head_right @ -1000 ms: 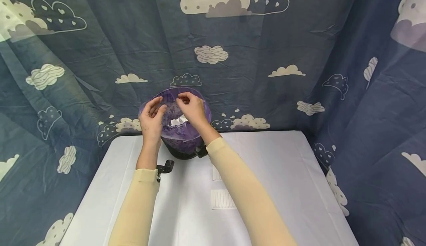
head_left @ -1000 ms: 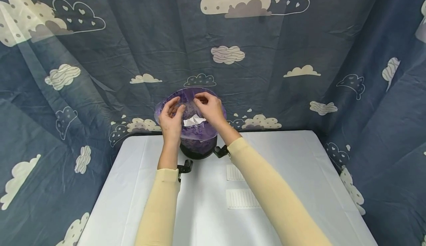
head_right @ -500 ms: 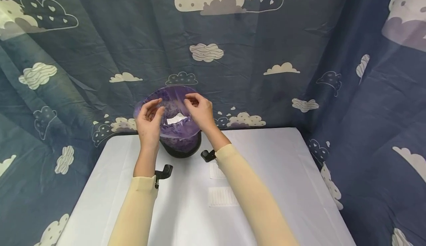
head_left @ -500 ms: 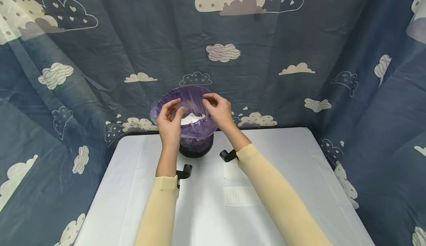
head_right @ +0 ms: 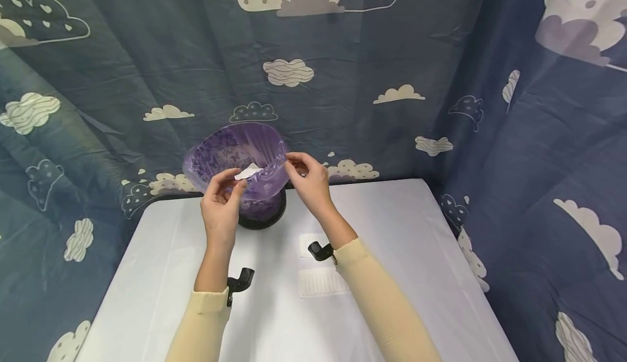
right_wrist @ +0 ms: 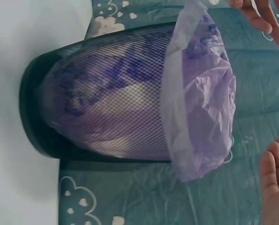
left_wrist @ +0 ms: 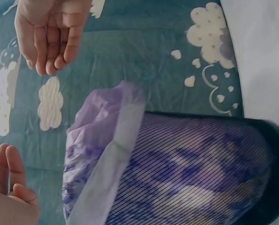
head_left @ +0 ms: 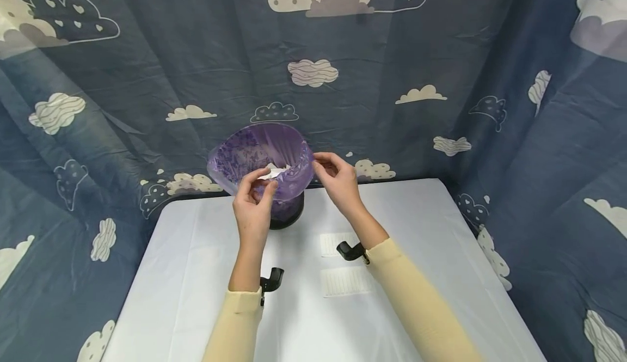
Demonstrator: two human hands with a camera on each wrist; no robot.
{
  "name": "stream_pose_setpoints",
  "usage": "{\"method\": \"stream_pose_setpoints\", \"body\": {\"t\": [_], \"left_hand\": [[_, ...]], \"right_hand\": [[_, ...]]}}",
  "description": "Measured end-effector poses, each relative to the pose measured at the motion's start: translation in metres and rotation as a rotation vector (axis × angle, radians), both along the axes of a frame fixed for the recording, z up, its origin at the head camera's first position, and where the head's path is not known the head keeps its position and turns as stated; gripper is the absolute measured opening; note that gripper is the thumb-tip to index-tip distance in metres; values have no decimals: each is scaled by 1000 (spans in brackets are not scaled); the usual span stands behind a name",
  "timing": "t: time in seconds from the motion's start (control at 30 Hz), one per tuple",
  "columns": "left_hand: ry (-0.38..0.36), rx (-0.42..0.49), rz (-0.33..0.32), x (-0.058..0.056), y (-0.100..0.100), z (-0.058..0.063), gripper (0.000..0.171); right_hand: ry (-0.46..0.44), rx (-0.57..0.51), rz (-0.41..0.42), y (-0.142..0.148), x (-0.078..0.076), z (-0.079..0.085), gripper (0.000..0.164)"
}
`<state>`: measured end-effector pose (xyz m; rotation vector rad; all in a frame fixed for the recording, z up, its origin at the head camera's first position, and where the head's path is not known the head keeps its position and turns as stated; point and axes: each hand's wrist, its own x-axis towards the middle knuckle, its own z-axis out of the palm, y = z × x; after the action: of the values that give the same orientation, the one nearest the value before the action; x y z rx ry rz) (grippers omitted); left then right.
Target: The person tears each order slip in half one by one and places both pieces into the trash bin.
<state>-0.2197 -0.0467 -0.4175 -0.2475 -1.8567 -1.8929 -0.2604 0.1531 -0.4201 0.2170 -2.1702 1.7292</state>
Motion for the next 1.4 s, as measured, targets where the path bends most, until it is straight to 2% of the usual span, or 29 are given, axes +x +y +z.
{"method": "stream_pose_setpoints", "body": {"t": [0.2,0.4,0.57,0.7,0.97,1.2,1.27,1.4], "left_hand": [[11,-58,3,11,10,-20,32],[-24,-120,-7,14,25,-47,34],[-68,-182,-15,14,35,-67,34],[-107,-201,-45,12,39,-82,34],[-123,-297,-67,6,50,-116,35],[-201,-352,-94,2,58,-144,34],[-233,-367,-102,-1,61,-150,34],[-269,-399,-120,-7,66,-156,35]], "right_hand": [[4,23,-34,10,24,-18,28],[-27,34,-67,23,44,-42,24],[-48,63,-92,34,52,-63,25],[-64,97,-105,40,54,-80,26],[-102,167,-138,51,58,-111,28],[-149,239,-119,62,56,-136,34],[-163,275,-114,64,53,-142,37],[-184,332,-112,68,44,-154,42]]}}
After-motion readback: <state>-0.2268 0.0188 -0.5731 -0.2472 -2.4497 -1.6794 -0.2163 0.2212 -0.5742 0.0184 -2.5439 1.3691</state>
